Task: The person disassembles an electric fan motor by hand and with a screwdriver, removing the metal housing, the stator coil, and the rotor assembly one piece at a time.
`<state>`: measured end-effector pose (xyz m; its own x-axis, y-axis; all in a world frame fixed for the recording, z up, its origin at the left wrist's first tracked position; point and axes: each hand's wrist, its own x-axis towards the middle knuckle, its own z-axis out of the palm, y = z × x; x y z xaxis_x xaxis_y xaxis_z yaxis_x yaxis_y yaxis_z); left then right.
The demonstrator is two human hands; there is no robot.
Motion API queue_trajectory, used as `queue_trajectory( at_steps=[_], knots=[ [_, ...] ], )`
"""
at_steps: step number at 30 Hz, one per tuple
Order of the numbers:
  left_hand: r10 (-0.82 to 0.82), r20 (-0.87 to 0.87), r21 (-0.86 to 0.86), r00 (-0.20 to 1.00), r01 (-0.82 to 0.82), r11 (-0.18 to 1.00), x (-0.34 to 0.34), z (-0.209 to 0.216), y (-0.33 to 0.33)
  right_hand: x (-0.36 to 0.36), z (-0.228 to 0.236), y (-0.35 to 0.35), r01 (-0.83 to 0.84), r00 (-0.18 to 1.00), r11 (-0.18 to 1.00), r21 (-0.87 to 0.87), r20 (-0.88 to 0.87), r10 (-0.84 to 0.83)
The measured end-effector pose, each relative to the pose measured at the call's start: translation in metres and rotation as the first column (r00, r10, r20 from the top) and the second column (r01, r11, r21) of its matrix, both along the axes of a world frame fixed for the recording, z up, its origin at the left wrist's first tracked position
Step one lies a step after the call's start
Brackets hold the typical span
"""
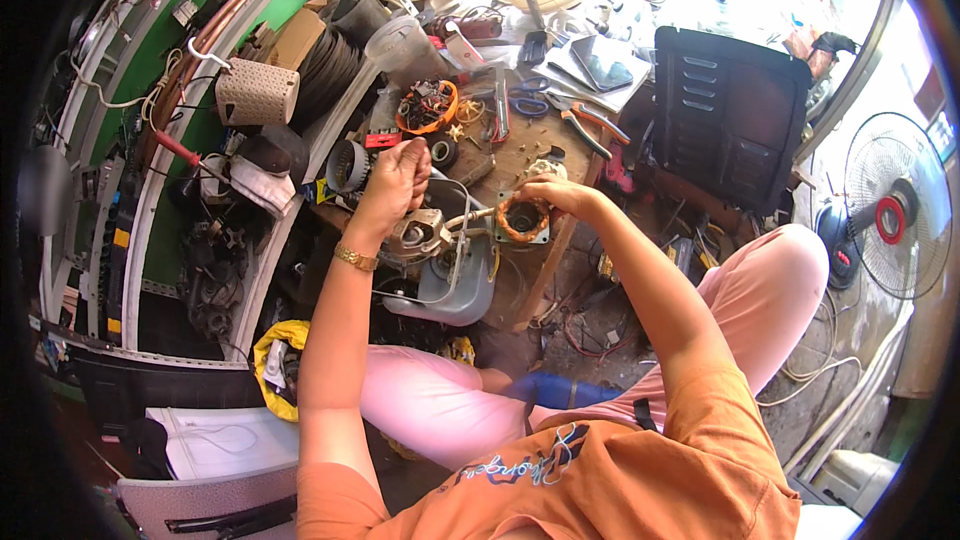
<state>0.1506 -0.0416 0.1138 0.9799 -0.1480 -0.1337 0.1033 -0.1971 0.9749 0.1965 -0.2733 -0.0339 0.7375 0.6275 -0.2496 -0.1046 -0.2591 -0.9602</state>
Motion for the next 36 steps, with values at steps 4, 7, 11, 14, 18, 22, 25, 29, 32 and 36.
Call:
queue_trajectory(
  at_steps=[4, 7, 11, 14, 18, 22, 25, 29, 32, 36],
  knots=[
    [-0.081, 0.102, 0.167, 0.992, 0.063, 0.984, 0.004, -0.016, -0.004, -0.002, 0.004, 0.001, -0.071, 0.996, 0.996, -0.051, 0.059, 0.074],
    [-0.124, 0.211, 0.299, 0.970, 0.057, 0.952, 0.011, -0.024, -0.010, 0.004, -0.009, 0.000, -0.063, 0.985, 0.996, -0.059, 0.155, 0.071],
    [-0.111, 0.175, 0.406, 0.978, 0.031, 0.913, 0.015, -0.024, -0.015, 0.005, -0.007, 0.001, -0.104, 0.953, 0.968, -0.227, 0.255, 0.162],
    [-0.101, 0.168, 0.422, 0.980, 0.021, 0.907, 0.018, -0.024, -0.018, 0.006, -0.006, 0.000, -0.114, 0.927, 0.957, -0.268, 0.318, 0.199],
    [-0.097, 0.231, 0.457, 0.968, -0.020, 0.889, 0.018, -0.027, -0.022, -0.015, -0.003, 0.003, 0.213, 0.651, 0.948, -0.237, 0.758, 0.043],
    [-0.069, 0.229, 0.461, 0.971, -0.046, 0.886, 0.014, -0.025, -0.017, -0.074, 0.059, 0.037, 0.440, 0.634, 0.860, 0.259, 0.588, -0.502],
    [-0.069, 0.214, 0.455, 0.974, -0.037, 0.890, 0.018, -0.029, -0.013, -0.093, 0.075, 0.063, 0.329, 0.759, 0.902, 0.280, 0.490, -0.429],
    [-0.064, 0.188, 0.418, 0.980, -0.021, 0.908, 0.019, -0.028, -0.010, -0.083, 0.086, 0.075, 0.085, 0.826, 0.990, -0.109, 0.564, -0.008],
    [-0.080, 0.252, 0.384, 0.964, -0.024, 0.923, 0.017, -0.028, -0.013, -0.077, 0.083, 0.082, -0.048, 0.880, 0.996, -0.073, 0.469, 0.077],
    [-0.070, 0.305, 0.379, 0.950, -0.054, 0.924, 0.011, -0.018, -0.019, -0.075, 0.074, 0.097, -0.013, 0.995, 0.963, 0.270, 0.095, -0.014]
  ],
)
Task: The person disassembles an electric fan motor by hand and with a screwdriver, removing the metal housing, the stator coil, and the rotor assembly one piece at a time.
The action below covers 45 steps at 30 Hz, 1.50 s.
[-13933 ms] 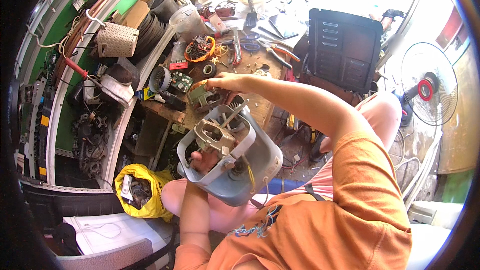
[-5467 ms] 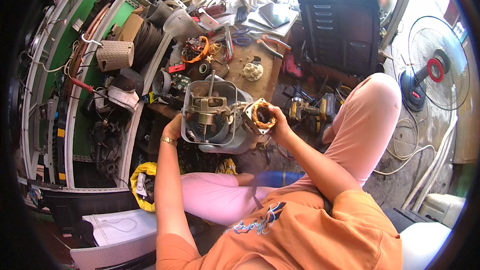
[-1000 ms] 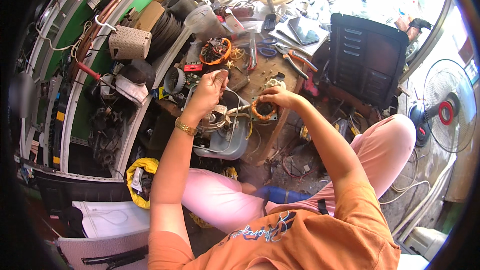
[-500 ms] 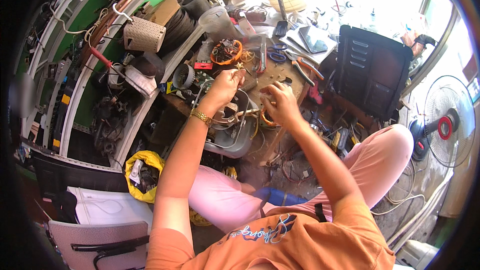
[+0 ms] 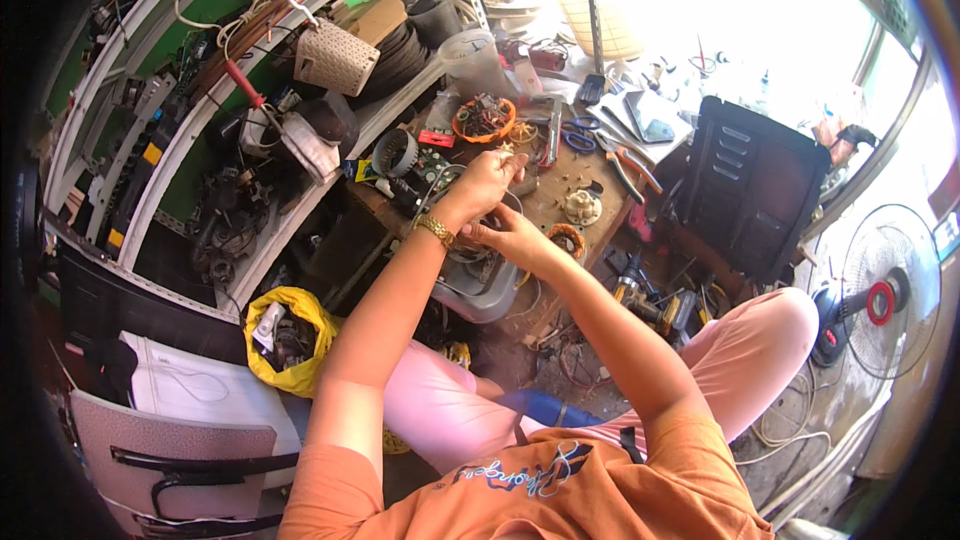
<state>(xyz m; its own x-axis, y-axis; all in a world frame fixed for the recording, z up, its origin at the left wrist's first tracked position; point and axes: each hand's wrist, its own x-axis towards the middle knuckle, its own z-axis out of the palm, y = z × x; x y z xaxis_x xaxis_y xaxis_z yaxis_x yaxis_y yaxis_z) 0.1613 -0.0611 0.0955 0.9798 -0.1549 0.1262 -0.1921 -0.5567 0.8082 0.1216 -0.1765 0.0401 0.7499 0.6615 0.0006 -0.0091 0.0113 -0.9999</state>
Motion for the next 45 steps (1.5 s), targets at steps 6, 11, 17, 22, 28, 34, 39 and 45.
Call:
queue_trajectory(
  at_steps=[6, 11, 17, 22, 28, 34, 39, 45],
  knots=[
    [-0.162, 0.071, 0.232, 0.984, 0.142, 0.962, 0.003, 0.006, 0.005, 0.007, -0.009, 0.011, 0.082, 0.995, 0.996, -0.029, -0.052, -0.083],
    [-0.232, 0.075, 0.249, 0.970, 0.207, 0.946, -0.003, 0.023, 0.003, 0.025, -0.043, 0.020, 0.325, 0.941, 0.942, -0.083, 0.133, -0.312],
    [0.055, 0.482, -0.275, 0.874, 0.091, 0.957, -0.045, 0.053, 0.070, 0.020, -0.031, 0.017, 0.277, 0.947, 0.941, -0.192, 0.220, -0.234],
    [0.169, -0.018, -0.321, 0.985, -0.166, 0.932, -0.065, -0.038, 0.149, 0.001, -0.005, 0.028, 0.281, 0.959, 0.957, -0.068, 0.067, -0.277],
    [-0.067, -0.215, -0.697, 0.974, -0.105, 0.710, -0.060, -0.070, 0.134, -0.006, 0.003, 0.024, 0.325, 0.946, 0.937, -0.124, 0.048, -0.322],
    [-0.164, -0.436, -0.848, 0.885, -0.343, 0.403, -0.069, -0.111, 0.129, -0.011, 0.007, 0.026, 0.370, 0.928, 0.924, -0.091, 0.081, -0.364],
    [-0.287, -0.318, -0.932, 0.903, -0.243, 0.268, -0.076, -0.099, 0.128, -0.016, 0.010, 0.023, 0.378, 0.926, 0.922, -0.077, 0.035, -0.377],
    [-0.312, -0.214, -0.944, 0.926, -0.114, 0.308, -0.077, -0.096, 0.126, -0.008, -0.002, 0.022, 0.329, 0.918, 0.943, -0.049, -0.216, -0.332]
  ],
)
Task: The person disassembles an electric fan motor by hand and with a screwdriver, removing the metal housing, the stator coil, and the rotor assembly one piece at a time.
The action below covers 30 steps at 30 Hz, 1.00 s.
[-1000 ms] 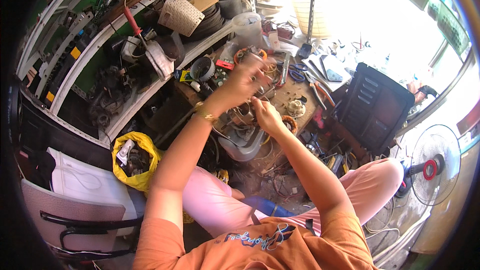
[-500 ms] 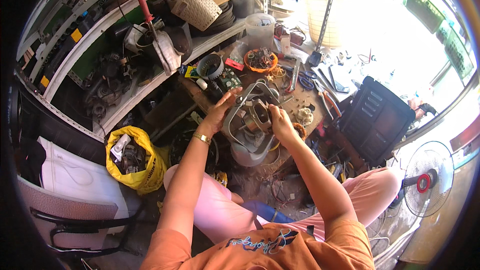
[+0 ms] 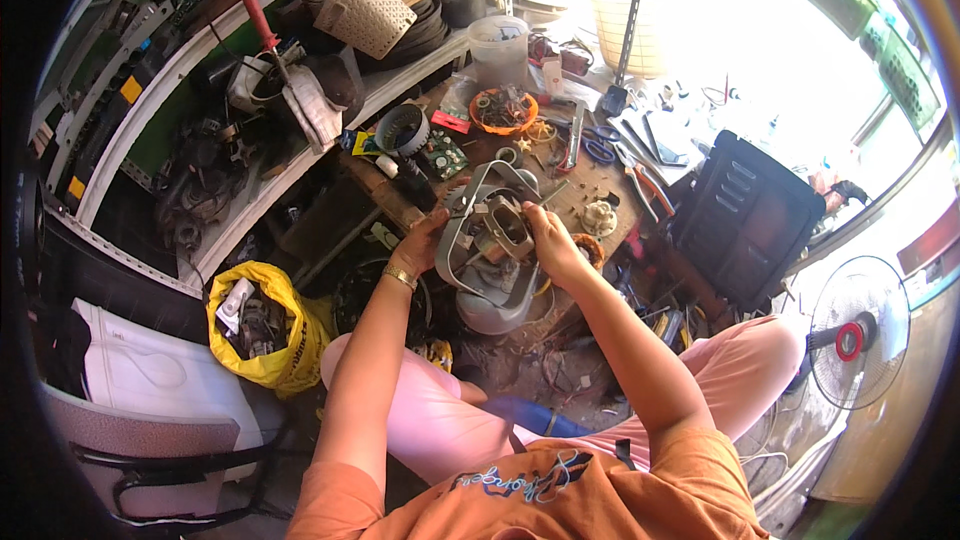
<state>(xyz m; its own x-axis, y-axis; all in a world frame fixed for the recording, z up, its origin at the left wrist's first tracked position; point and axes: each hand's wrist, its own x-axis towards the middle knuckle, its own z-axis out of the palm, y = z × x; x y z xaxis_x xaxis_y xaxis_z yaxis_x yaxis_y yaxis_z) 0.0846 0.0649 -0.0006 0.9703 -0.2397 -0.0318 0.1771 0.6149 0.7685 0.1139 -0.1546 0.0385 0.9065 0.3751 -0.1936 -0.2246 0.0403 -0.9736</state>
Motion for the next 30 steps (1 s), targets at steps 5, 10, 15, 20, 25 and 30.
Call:
queue_trajectory(
  at_steps=[5, 10, 15, 20, 25, 30],
  knots=[
    [-0.026, 0.051, 0.047, 0.998, 0.023, 0.999, 0.003, 0.000, 0.005, -0.006, 0.012, -0.003, -0.019, 1.000, 0.999, -0.028, 0.005, 0.019],
    [0.026, 0.202, 0.143, 0.979, -0.055, 0.988, 0.012, 0.005, 0.009, -0.010, 0.010, -0.008, 0.007, 0.993, 1.000, -0.028, 0.120, -0.003],
    [0.025, 0.195, 0.108, 0.981, -0.047, 0.993, 0.010, -0.004, 0.019, -0.012, 0.014, -0.009, 0.038, 0.998, 0.999, 0.001, 0.054, -0.038],
    [0.126, 0.057, 0.006, 0.990, -0.126, 0.992, -0.002, -0.011, 0.012, -0.007, 0.005, -0.007, -0.022, 1.000, 0.996, 0.089, 0.022, 0.020],
    [0.195, -0.083, 0.028, 0.977, -0.194, 0.981, -0.013, -0.028, 0.028, -0.005, -0.004, 0.006, -0.109, 0.992, 0.988, 0.107, 0.080, 0.100],
    [0.167, -0.227, -0.022, 0.960, -0.176, 0.984, -0.014, -0.019, 0.017, 0.002, -0.018, 0.005, -0.081, 0.996, 0.991, 0.111, 0.052, 0.075]
  ],
)
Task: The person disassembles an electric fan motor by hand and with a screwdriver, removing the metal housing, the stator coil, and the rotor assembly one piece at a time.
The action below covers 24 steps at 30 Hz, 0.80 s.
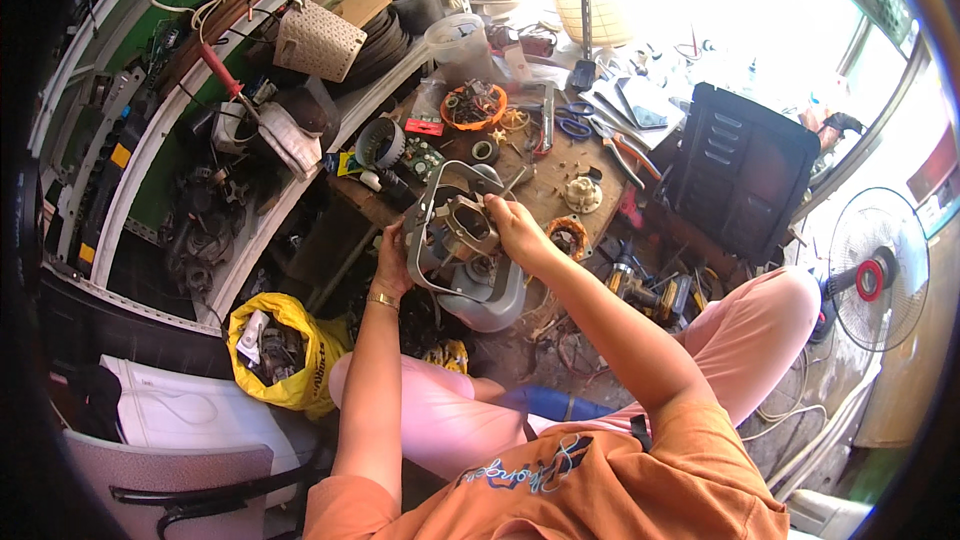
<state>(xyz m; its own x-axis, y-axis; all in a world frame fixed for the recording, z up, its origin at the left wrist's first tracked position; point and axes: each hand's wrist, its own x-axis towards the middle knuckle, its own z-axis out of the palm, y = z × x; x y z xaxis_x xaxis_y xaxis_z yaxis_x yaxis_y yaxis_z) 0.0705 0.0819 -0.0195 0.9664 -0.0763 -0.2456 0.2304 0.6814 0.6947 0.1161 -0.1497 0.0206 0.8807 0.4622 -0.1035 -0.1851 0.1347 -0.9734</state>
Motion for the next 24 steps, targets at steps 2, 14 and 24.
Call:
queue_trajectory(
  at_steps=[2, 14, 24],
  knots=[
    [-0.002, 0.006, -0.023, 1.000, 0.002, 1.000, -0.004, 0.000, -0.001, 0.001, -0.003, 0.001, 0.003, 1.000, 1.000, 0.005, -0.013, -0.003],
    [0.345, 0.183, 0.330, 0.921, -0.388, 0.861, -0.021, 0.009, -0.031, -0.008, 0.008, 0.003, 0.087, 0.989, 0.995, 0.040, -0.120, -0.081],
    [0.152, 0.184, 0.714, 0.971, -0.238, 0.659, -0.029, 0.055, -0.052, -0.014, 0.013, 0.013, 0.051, 0.997, 0.998, 0.046, -0.064, -0.048]
  ],
)
